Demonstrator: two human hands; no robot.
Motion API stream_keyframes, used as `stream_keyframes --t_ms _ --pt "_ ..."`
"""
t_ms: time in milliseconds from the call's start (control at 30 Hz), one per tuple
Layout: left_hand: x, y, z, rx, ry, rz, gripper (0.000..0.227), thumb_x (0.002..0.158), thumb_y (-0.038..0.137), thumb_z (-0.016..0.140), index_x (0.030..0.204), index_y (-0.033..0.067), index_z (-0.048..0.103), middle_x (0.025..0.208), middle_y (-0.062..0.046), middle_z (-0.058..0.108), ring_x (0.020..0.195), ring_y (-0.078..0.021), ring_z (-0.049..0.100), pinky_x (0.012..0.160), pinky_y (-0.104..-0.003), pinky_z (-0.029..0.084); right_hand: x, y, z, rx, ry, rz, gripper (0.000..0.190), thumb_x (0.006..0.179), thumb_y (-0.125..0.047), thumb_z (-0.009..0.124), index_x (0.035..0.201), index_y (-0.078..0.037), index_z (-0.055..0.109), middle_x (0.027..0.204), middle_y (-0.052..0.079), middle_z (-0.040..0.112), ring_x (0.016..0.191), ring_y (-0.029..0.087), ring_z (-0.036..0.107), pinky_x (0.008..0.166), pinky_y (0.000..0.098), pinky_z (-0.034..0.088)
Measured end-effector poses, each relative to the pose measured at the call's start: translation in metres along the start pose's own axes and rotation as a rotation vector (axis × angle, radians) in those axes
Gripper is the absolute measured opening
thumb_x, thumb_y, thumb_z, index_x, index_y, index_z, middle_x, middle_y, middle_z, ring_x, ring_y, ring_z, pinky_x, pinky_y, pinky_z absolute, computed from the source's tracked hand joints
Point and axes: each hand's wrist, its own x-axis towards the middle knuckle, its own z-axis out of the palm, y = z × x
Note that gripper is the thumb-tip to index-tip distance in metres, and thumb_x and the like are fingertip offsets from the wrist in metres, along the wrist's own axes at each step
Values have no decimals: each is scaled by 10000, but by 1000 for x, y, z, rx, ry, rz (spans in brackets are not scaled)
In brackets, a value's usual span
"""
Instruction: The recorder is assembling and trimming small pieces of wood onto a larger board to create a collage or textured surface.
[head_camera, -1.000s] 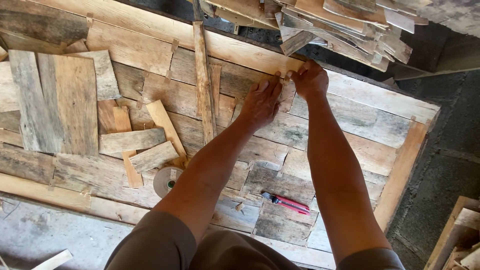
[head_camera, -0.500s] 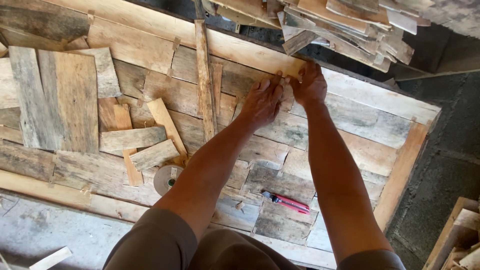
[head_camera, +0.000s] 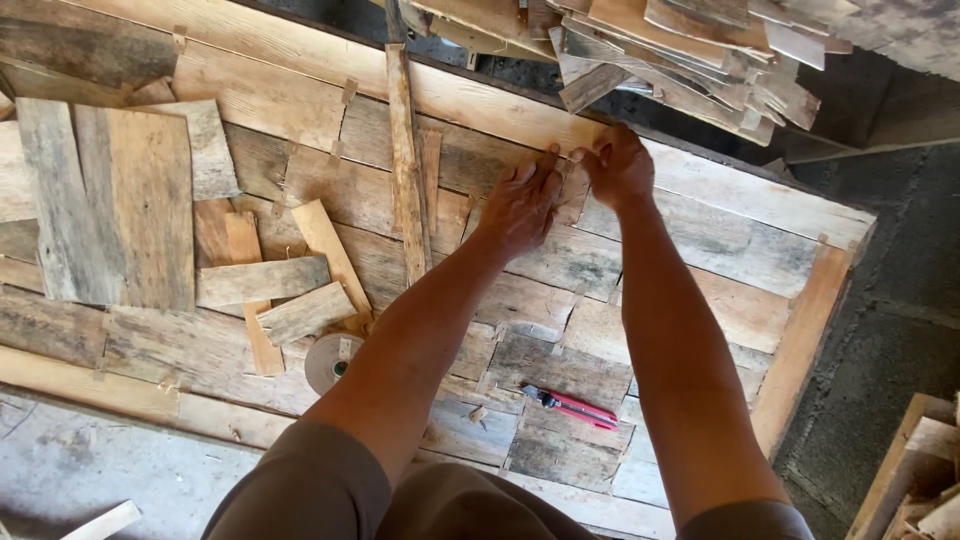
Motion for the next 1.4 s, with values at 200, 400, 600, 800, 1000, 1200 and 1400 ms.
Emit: stream_keyframes --t_ms 200,400,600,800,1000,1200,1400 --pt "-1 7 -3 49 4 0 801 861 314 684 1553 71 361 1598 -206 335 1249 -357 427 1024 -495 397 10 -3 -5 -38 -181 210 407 847 -447 880 924 -112 662 850 69 715 808 275 708 755 415 552" --pt "0 9 -2 -2 -33 -23 823 836 280 690 1555 35 373 1609 -206 347 1285 -340 433 1008 -483 415 5 3 8 -162 -158 165 475 782 -465 908 906 -98 633 880 73 704 846 301 687 751 432 528" --pt "2 5 -5 7 -61 -33 809 810 283 704 1516 26 403 1603 -203 366 1289 -331 433 965 -486 420 -3 7 4 -61 -121 143 432 838 -438 889 962 -113 632 889 64 684 842 284 679 772 424 535" --pt "-1 2 0 40 -84 -37 805 875 337 688 1538 39 341 1625 -181 327 1228 -319 435 968 -496 409 -8 -4 3 1 -121 111 517 798 -425 919 1012 -105 574 951 63 629 894 284 643 801 432 520" --pt "0 0 11 63 -68 -40 773 899 362 689 1518 53 344 1661 -179 297 1234 -317 429 1019 -492 391 -10 -12 2 -76 -40 61 559 784 -371 956 1039 -96 541 995 89 590 911 319 610 782 459 498" --pt "-1 1 10 71 -52 -32 790 852 354 709 1510 76 372 1625 -204 288 1223 -329 418 986 -492 385 -24 -16 -1 -12 23 -17 550 779 -303 952 1073 -84 542 1017 100 597 922 338 610 796 462 504" --pt "-1 2 9 16 -85 -46 653 864 329 730 1380 58 435 1658 -220 287 1247 -334 434 1007 -500 394 -30 2 -12 99 -28 -141 503 785 -159 900 1134 -50 555 1030 134 578 930 323 619 812 436 529"
